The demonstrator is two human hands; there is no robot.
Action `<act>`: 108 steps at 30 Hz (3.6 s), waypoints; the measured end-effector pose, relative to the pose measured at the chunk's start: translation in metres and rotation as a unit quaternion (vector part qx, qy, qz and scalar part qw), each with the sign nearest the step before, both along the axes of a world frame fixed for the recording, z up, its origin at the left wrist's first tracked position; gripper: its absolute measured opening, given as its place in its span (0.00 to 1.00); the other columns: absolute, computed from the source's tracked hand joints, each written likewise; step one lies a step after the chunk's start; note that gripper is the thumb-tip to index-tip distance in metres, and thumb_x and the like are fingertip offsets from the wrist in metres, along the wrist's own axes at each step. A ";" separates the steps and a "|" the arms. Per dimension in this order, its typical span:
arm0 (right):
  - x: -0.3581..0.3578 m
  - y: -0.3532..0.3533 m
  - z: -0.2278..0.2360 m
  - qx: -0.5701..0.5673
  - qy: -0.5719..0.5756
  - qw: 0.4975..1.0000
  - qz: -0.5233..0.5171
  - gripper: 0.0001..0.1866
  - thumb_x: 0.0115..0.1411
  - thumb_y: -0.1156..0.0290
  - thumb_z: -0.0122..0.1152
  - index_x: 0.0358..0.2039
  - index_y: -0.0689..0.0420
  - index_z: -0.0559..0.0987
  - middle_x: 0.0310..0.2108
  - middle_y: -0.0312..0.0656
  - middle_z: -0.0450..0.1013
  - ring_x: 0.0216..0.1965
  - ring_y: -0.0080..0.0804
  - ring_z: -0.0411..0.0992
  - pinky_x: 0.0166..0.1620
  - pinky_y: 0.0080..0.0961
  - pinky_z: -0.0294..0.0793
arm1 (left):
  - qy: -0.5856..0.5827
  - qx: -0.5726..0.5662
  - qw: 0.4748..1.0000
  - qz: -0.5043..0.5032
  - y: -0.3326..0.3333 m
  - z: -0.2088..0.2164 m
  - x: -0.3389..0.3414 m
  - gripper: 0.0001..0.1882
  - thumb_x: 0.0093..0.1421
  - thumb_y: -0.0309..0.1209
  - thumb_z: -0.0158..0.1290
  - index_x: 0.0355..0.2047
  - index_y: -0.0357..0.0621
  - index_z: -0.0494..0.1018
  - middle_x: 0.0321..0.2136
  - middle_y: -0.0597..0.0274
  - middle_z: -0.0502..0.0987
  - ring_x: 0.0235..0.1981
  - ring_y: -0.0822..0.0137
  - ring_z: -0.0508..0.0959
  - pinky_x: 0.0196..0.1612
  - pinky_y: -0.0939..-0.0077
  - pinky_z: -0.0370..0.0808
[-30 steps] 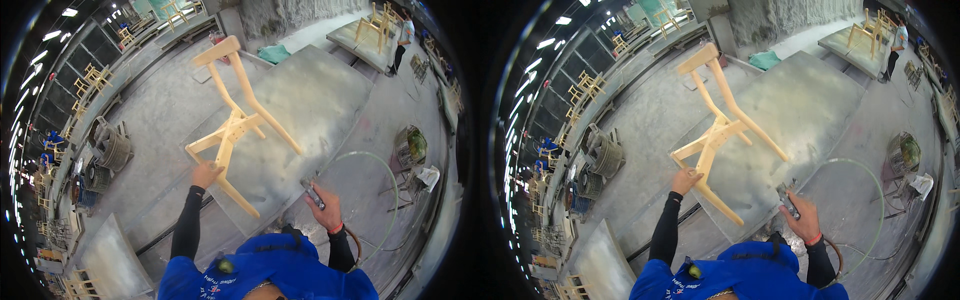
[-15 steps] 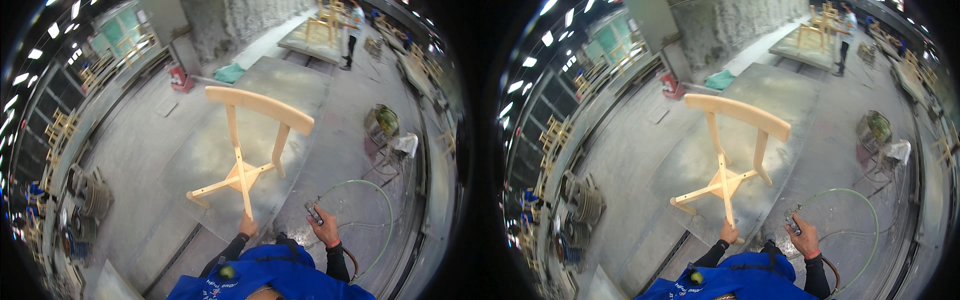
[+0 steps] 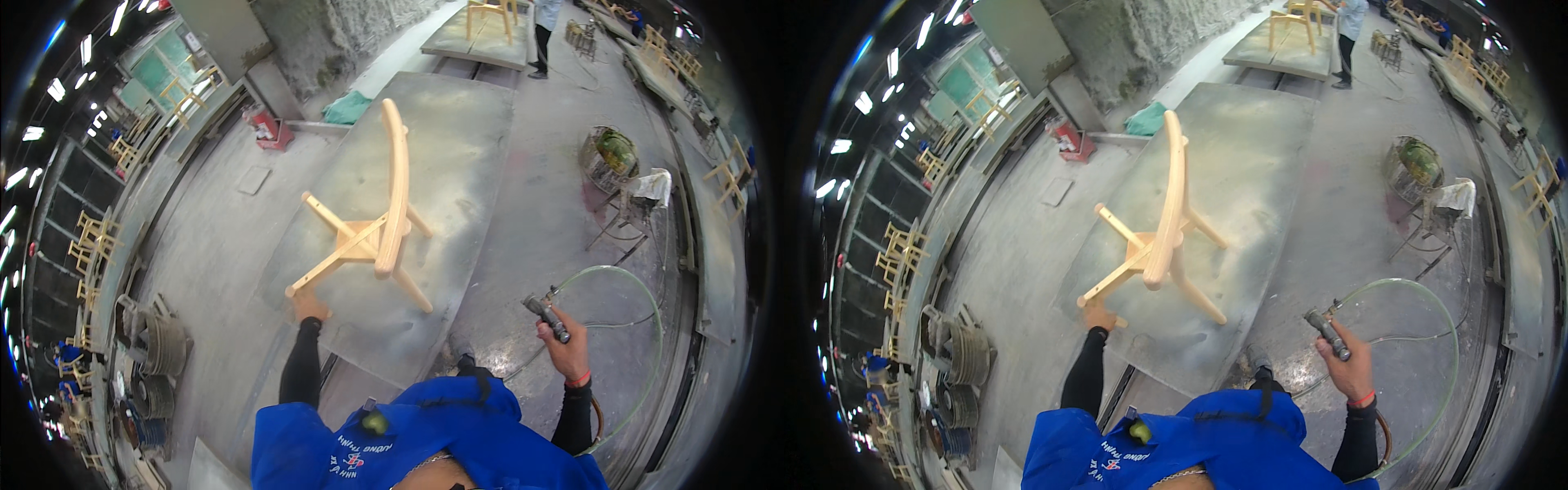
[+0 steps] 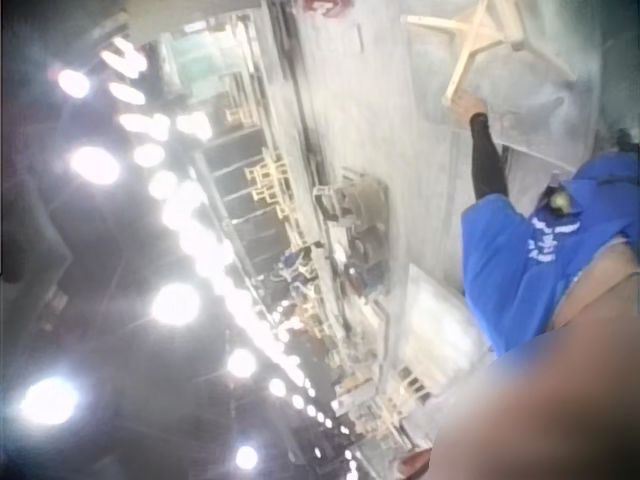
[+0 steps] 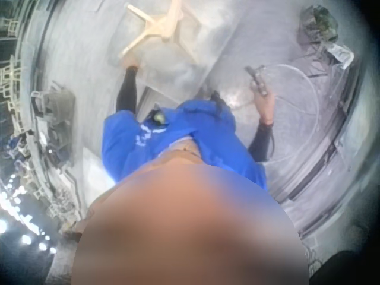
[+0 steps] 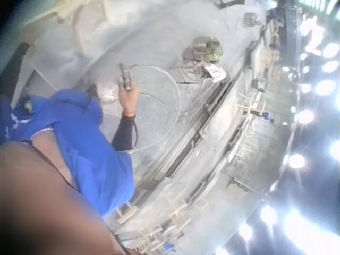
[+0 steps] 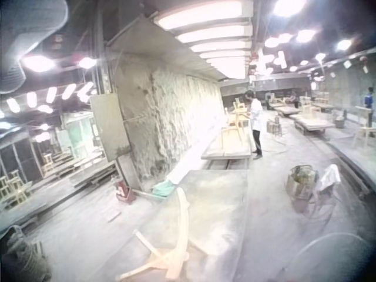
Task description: The person sprays a wooden chair frame with a handheld spray gun, rotating the chair to coat all sides. The person then picks up a second chair and repeats the spraying process.
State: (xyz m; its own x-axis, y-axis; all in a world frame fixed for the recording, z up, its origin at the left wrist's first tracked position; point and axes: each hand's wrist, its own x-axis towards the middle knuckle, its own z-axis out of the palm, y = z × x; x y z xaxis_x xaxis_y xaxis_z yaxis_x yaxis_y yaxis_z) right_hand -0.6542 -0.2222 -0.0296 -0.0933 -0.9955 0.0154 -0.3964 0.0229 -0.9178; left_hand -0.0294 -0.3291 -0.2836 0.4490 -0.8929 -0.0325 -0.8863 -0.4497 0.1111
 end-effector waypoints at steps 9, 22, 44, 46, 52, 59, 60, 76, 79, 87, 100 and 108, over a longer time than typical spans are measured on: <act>-0.014 0.005 0.100 -0.097 -0.060 0.989 0.089 0.40 0.61 0.44 0.71 0.59 0.68 0.77 0.33 0.44 0.83 0.33 0.27 0.81 0.39 0.25 0.80 | 0.103 0.358 0.885 -0.281 0.139 -0.182 -0.167 0.25 0.67 0.52 0.48 0.51 0.48 0.81 0.52 0.46 0.81 0.55 0.45 0.79 0.59 0.49 0.73; -0.015 0.020 0.233 -0.196 0.083 0.967 0.140 0.48 0.54 0.29 0.68 0.53 0.67 0.81 0.27 0.43 0.82 0.27 0.29 0.82 0.34 0.22 0.80 | 0.344 0.282 0.896 -0.009 0.180 -0.179 -0.099 0.17 0.68 0.37 0.49 0.52 0.49 0.80 0.44 0.49 0.84 0.44 0.53 0.85 0.51 0.54 0.80; 0.003 -0.030 0.223 -0.252 0.057 0.951 0.169 0.34 0.63 0.46 0.70 0.56 0.65 0.80 0.33 0.37 0.80 0.30 0.23 0.77 0.35 0.23 0.77 | 0.453 0.256 0.853 -0.045 0.228 -0.186 -0.170 0.20 0.65 0.47 0.54 0.43 0.47 0.84 0.37 0.54 0.86 0.39 0.52 0.84 0.48 0.58 0.78; -0.001 -0.051 0.218 -0.268 0.059 0.954 0.125 0.31 0.66 0.49 0.68 0.56 0.65 0.79 0.34 0.36 0.79 0.32 0.20 0.75 0.35 0.22 0.75 | 0.453 0.169 0.871 -0.081 0.206 -0.164 -0.164 0.20 0.64 0.46 0.57 0.42 0.42 0.83 0.36 0.52 0.85 0.38 0.58 0.84 0.43 0.63 0.78; -0.025 -0.065 0.191 -0.208 0.003 0.975 0.073 0.23 0.69 0.60 0.65 0.57 0.64 0.79 0.35 0.36 0.79 0.33 0.20 0.73 0.36 0.21 0.75 | 0.297 -0.163 0.924 -0.176 0.072 -0.014 -0.194 0.28 0.61 0.47 0.63 0.50 0.33 0.79 0.44 0.37 0.82 0.48 0.42 0.81 0.52 0.54 0.77; -0.018 0.000 0.095 -0.072 -0.043 0.986 0.147 0.23 0.67 0.67 0.67 0.60 0.64 0.79 0.38 0.42 0.82 0.35 0.24 0.78 0.37 0.24 0.81 | 0.320 -0.441 0.798 -0.256 -0.075 0.173 -0.270 0.30 0.57 0.36 0.69 0.56 0.38 0.74 0.49 0.48 0.78 0.50 0.51 0.79 0.53 0.60 0.76; -0.015 0.009 0.081 -0.038 -0.040 0.986 0.159 0.23 0.68 0.65 0.66 0.59 0.64 0.79 0.38 0.42 0.82 0.34 0.24 0.78 0.36 0.23 0.80 | 0.323 -0.465 0.781 -0.264 -0.092 0.180 -0.277 0.26 0.57 0.36 0.69 0.52 0.39 0.75 0.45 0.51 0.80 0.47 0.52 0.80 0.50 0.60 0.77; 0.027 0.049 -0.024 0.170 -0.168 0.963 0.127 0.23 0.66 0.59 0.67 0.55 0.62 0.80 0.34 0.40 0.82 0.29 0.17 0.75 0.23 0.15 0.65 | 0.408 -0.384 0.810 -0.174 0.077 0.198 -0.243 0.14 0.57 0.38 0.67 0.40 0.45 0.81 0.30 0.57 0.81 0.35 0.57 0.83 0.39 0.62 0.78; 0.026 0.045 -0.020 0.164 -0.157 0.964 0.136 0.22 0.65 0.62 0.67 0.55 0.62 0.81 0.33 0.38 0.82 0.29 0.16 0.74 0.22 0.15 0.65 | 0.464 -0.454 0.750 -0.126 0.058 0.222 -0.191 0.10 0.57 0.29 0.66 0.38 0.41 0.80 0.35 0.64 0.81 0.35 0.68 0.81 0.39 0.68 0.79; 0.060 0.030 -0.025 0.073 -0.171 0.972 0.141 0.24 0.66 0.65 0.68 0.58 0.65 0.78 0.37 0.42 0.80 0.33 0.24 0.77 0.37 0.21 0.77 | 0.516 -0.528 0.674 -0.019 -0.063 0.306 -0.039 0.12 0.59 0.32 0.64 0.35 0.39 0.72 0.22 0.60 0.76 0.19 0.67 0.78 0.24 0.72 0.75; 0.081 0.027 -0.049 -0.016 -0.175 0.963 0.206 0.27 0.64 0.75 0.70 0.62 0.65 0.76 0.39 0.46 0.83 0.41 0.25 0.80 0.47 0.25 0.79 | 0.504 -0.464 0.728 -0.014 -0.105 0.295 0.006 0.21 0.59 0.35 0.65 0.45 0.36 0.70 0.31 0.54 0.78 0.24 0.61 0.83 0.27 0.67 0.83; 0.091 0.028 -0.060 -0.058 -0.190 0.968 0.151 0.26 0.64 0.74 0.69 0.62 0.65 0.76 0.38 0.46 0.83 0.41 0.26 0.80 0.46 0.27 0.79 | 0.499 -0.439 0.747 -0.033 -0.101 0.285 0.003 0.22 0.61 0.38 0.65 0.46 0.37 0.70 0.33 0.55 0.79 0.27 0.59 0.85 0.29 0.66 0.86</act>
